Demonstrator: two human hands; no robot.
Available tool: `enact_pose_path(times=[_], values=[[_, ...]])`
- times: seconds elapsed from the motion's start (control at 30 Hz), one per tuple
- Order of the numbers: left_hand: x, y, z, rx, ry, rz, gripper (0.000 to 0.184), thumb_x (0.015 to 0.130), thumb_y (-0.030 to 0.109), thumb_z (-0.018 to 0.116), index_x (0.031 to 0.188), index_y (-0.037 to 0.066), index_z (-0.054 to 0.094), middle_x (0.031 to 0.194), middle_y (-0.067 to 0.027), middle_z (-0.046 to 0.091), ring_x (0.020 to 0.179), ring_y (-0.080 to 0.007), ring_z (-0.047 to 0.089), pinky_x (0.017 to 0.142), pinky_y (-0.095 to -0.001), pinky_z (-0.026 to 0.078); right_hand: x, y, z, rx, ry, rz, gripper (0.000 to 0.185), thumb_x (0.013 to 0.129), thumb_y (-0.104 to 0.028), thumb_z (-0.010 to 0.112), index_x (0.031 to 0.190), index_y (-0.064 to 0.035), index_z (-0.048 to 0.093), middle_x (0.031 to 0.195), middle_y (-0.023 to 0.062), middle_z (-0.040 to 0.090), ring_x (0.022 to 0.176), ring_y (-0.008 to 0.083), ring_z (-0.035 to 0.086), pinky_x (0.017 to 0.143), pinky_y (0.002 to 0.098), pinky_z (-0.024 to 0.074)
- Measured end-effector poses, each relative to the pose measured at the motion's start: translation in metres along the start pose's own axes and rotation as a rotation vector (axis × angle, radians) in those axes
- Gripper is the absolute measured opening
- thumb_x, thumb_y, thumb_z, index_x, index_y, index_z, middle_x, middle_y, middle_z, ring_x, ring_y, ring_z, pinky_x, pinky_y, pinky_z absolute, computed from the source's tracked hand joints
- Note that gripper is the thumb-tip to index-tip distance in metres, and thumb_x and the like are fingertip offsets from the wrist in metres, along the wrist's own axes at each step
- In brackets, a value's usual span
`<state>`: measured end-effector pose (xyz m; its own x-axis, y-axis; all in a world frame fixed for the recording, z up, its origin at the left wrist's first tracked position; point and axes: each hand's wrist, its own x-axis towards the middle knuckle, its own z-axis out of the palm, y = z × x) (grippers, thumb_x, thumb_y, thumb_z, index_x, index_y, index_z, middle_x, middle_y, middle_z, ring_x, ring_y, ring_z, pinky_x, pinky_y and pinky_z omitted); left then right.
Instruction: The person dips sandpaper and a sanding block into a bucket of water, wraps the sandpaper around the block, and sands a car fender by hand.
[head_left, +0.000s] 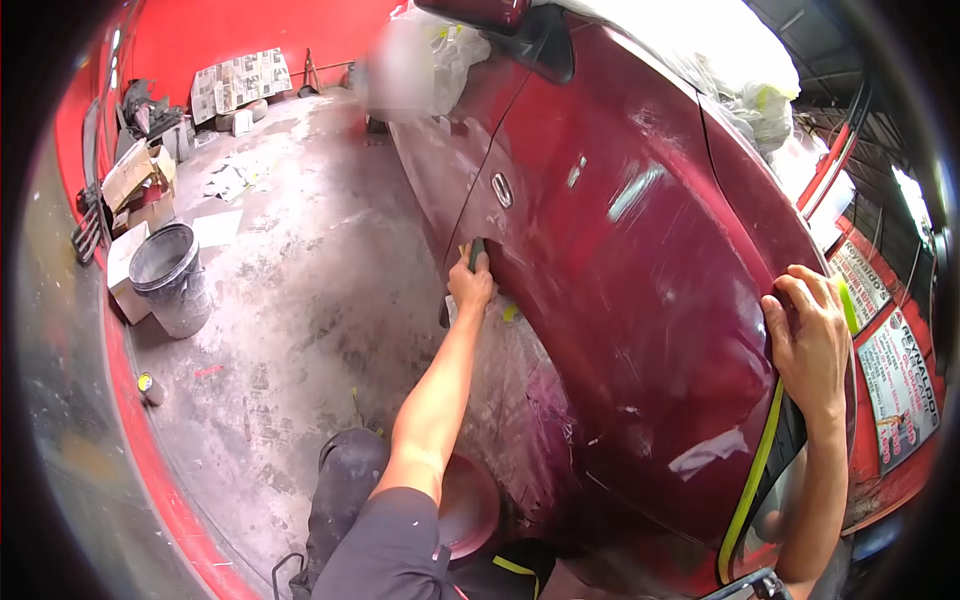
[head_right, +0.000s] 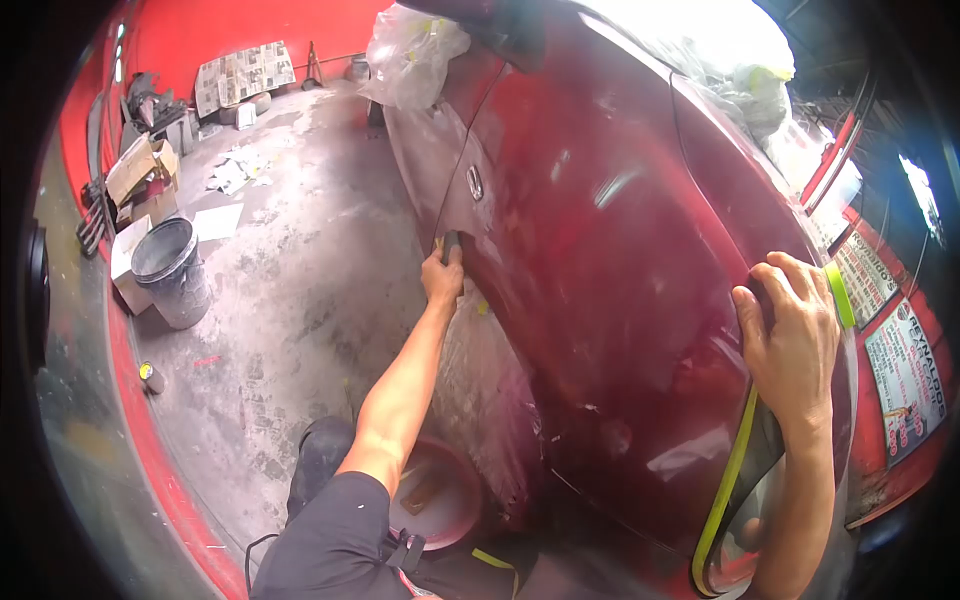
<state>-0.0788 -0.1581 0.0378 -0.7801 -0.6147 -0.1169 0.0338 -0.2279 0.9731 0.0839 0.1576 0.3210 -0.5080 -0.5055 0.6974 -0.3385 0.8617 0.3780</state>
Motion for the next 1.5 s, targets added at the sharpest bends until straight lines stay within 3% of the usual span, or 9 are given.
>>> enact_pose_path(times=[0.1,0.2,0.3,0.57,0.7,0.83,1.03,1.2,1.5], values=[[-0.050,-0.042,0.014,0.071,0.160,0.732,0.043,0.094,0.021,0.068,0.130,-0.001,0.066,0.126,-0.0281,0.066,0.122,-0.0355,0.064,0.106,-0.0401,0.046,-0.002,0.001,0.003,0.002,-0.014,0.006,0.023,0.090,-0.016,0.071,0.105,0.0006,0.070,0.119,0.0179,0.067,0.111,0.0374,0.061,0.096,0.0461,0.0485],[-0.056,-0.037,0.009,0.116,0.159,0.738,0.043,0.093,0.018,0.069,0.132,-0.001,0.064,0.129,-0.0280,0.064,0.124,-0.0378,0.062,0.105,-0.0413,0.047,-0.003,0.000,0.004,-0.014,-0.008,-0.011,0.022,0.090,-0.016,0.071,0.104,0.0002,0.070,0.118,0.0174,0.067,0.111,0.0374,0.061,0.096,0.0460,0.0487],[0.018,-0.015,0.002,-0.050,0.034,0.091,0.043,0.094,0.019,0.068,0.133,0.001,0.064,0.131,-0.0273,0.064,0.124,-0.0372,0.062,0.107,-0.0393,0.045,-0.001,-0.004,0.001,-0.010,-0.009,-0.014,0.023,0.091,-0.017,0.071,0.104,0.0011,0.070,0.118,0.0176,0.067,0.111,0.0373,0.061,0.096,0.0458,0.0487],[-0.076,-0.028,0.010,0.039,0.107,0.684,0.041,0.094,0.018,0.067,0.132,0.003,0.065,0.133,-0.0271,0.062,0.126,-0.0399,0.060,0.109,-0.0424,0.044,-0.001,-0.004,0.003,-0.036,-0.010,-0.011,0.024,0.091,-0.017,0.070,0.106,0.0022,0.070,0.119,0.0177,0.067,0.112,0.0373,0.061,0.098,0.0457,0.0480],[-0.005,0.014,-0.004,0.023,-0.031,-0.055,0.042,0.095,0.021,0.065,0.131,-0.001,0.064,0.129,-0.0281,0.064,0.125,-0.0369,0.060,0.106,-0.0413,0.046,-0.002,0.000,0.001,-0.021,-0.032,-0.008,0.025,0.091,-0.018,0.071,0.107,0.0010,0.070,0.120,0.0174,0.066,0.114,0.0375,0.061,0.099,0.0462,0.0478],[-0.110,-0.036,0.014,0.088,0.117,0.762,0.041,0.091,0.014,0.071,0.130,0.004,0.067,0.134,-0.0277,0.062,0.128,-0.0424,0.058,0.108,-0.0448,0.045,-0.003,-0.002,0.003,-0.011,-0.030,0.019,0.025,0.090,-0.018,0.071,0.107,0.0006,0.070,0.120,0.0175,0.066,0.114,0.0375,0.061,0.099,0.0463,0.0479],[-0.007,0.004,0.000,0.026,-0.031,0.229,0.043,0.096,0.026,0.066,0.129,-0.001,0.065,0.118,-0.0250,0.069,0.107,-0.0348,0.069,0.093,-0.0408,0.050,-0.003,-0.003,0.001,0.007,-0.022,0.036,0.025,0.089,-0.019,0.072,0.107,-0.0003,0.070,0.120,0.0175,0.067,0.113,0.0373,0.061,0.098,0.0463,0.0483],[-0.196,-0.036,0.011,0.122,0.032,0.897,0.051,0.083,0.004,0.076,0.133,0.009,0.067,0.138,-0.0265,0.058,0.125,-0.0468,0.058,0.108,-0.0465,0.047,-0.003,-0.002,0.000,0.001,-0.013,0.019,0.025,0.088,-0.019,0.073,0.107,-0.0016,0.070,0.119,0.0167,0.067,0.111,0.0371,0.062,0.097,0.0461,0.0488],[-0.102,-0.013,0.007,0.202,0.118,0.631,0.042,0.095,0.016,0.067,0.134,-0.001,0.063,0.133,-0.0273,0.062,0.121,-0.0402,0.062,0.105,-0.0413,0.048,-0.002,0.004,-0.006,0.002,-0.043,0.029,0.029,0.086,-0.023,0.075,0.106,-0.0028,0.071,0.115,0.0133,0.068,0.107,0.0356,0.064,0.092,0.0446,0.0511]])
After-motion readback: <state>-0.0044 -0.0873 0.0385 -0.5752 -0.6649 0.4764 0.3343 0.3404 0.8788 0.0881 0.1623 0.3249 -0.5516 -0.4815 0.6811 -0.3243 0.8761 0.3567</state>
